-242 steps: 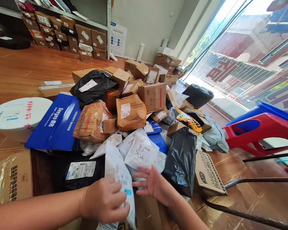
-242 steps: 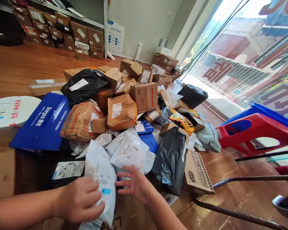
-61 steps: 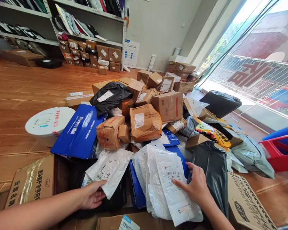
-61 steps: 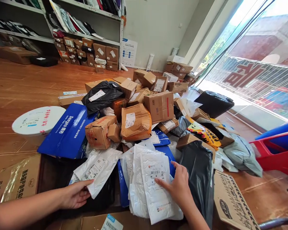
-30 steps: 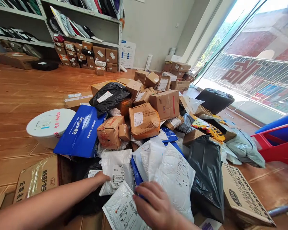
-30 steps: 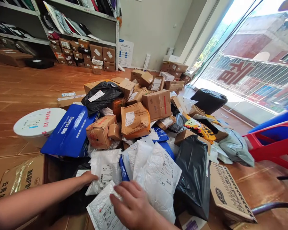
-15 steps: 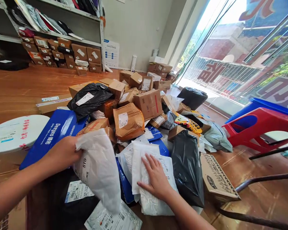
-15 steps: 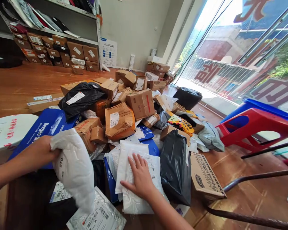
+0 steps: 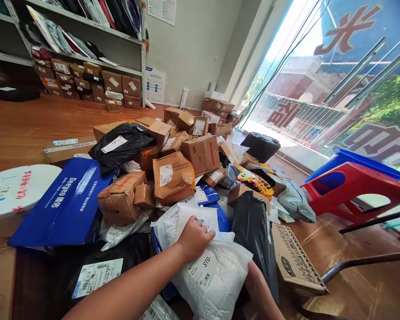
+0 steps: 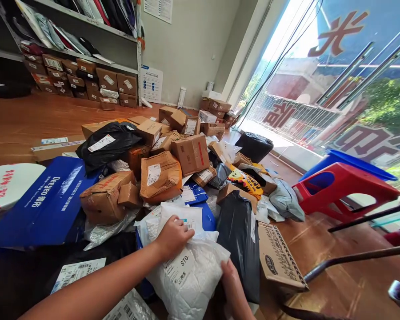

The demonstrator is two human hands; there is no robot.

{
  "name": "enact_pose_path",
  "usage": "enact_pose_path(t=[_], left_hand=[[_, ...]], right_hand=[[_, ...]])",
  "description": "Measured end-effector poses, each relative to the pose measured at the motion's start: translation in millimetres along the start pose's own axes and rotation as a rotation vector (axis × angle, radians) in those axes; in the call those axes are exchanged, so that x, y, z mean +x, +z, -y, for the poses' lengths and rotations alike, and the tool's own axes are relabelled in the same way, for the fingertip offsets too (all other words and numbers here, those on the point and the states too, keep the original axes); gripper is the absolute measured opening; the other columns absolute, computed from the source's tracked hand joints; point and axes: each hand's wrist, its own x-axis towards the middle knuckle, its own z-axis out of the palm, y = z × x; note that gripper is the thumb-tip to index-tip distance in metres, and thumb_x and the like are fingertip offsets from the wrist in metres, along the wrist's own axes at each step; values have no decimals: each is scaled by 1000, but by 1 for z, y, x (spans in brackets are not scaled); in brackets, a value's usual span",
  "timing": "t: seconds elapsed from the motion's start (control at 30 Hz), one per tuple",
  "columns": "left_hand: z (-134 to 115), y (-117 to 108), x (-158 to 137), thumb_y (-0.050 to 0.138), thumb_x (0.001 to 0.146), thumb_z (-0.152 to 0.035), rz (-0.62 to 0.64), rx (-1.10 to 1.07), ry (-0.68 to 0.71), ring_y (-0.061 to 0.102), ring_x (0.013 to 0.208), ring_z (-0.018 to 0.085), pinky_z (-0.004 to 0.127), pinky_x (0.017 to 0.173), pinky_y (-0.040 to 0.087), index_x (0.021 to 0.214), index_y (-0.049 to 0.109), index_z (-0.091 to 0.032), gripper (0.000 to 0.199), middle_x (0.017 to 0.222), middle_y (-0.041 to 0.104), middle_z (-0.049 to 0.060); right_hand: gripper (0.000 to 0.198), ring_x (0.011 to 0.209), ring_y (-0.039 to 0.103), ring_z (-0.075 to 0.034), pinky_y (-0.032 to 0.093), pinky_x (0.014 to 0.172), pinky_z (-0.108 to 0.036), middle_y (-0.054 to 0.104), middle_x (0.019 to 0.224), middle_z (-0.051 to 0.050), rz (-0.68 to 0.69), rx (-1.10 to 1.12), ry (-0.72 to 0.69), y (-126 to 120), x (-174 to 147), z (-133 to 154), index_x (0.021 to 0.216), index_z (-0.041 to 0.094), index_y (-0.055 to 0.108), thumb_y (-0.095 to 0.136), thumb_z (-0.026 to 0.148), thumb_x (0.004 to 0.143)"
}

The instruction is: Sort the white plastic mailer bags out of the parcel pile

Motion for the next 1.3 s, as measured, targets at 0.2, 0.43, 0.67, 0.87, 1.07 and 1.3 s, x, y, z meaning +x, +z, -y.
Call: enact_pose_path(t=[0.2, 0.43, 0.67, 0.87, 1.07, 1.3], left_hand=[[1, 32, -59, 67, 80, -47, -766, -290, -363, 49, 123, 32, 63, 114, 28, 124, 49, -23, 54, 125, 53, 15], [-30, 94, -145, 70, 54, -69, -270, -1337, -1044, 55, 124, 34, 41, 102, 49, 112, 41, -24, 80, 135, 48, 21], [-46, 56, -112, 65, 63, -43, 12, -961, -898, 39, 139, 32, 39, 119, 28, 140, 33, -9, 90, 140, 43, 23], [-33, 18, -76, 74, 63, -31, 1, -775, -955, 38, 136, 29, 32, 117, 26, 132, 45, -8, 78, 139, 38, 19], [-35, 29, -82, 75, 62, -26, 11, -890, -1165, 43, 133, 34, 36, 114, 31, 117, 50, -4, 64, 135, 46, 27], [-62, 11, -105, 65, 67, -22, 147, -1040, -625, 54, 118, 31, 42, 109, 38, 102, 62, -16, 36, 118, 62, 14]], right_hand=[[70, 122, 58, -38, 51, 105, -50, 68, 123, -12, -239, 370, 293, 28, -8, -15, 114, 17, 59, 72, 64, 63], [48, 110, 64, -41, 54, 96, -59, 74, 96, -13, -218, 380, 384, 33, -5, -36, 99, 20, 57, 48, 56, 69], [74, 139, 37, -36, 31, 118, -51, 44, 144, -16, -216, -215, -146, 32, -15, -73, 136, 18, 33, 57, 34, 67], [90, 142, 32, -37, 32, 116, -54, 34, 148, -20, -147, -409, -165, 33, 9, -86, 144, 17, 23, 66, 51, 72], [80, 110, 55, -35, 48, 99, -48, 53, 114, -16, -316, -366, -151, 47, 6, -54, 111, 15, 55, 70, 74, 59], [60, 93, 63, -27, 54, 85, -39, 66, 96, -7, -371, -99, -153, 50, -5, -50, 96, 19, 63, 62, 72, 70]])
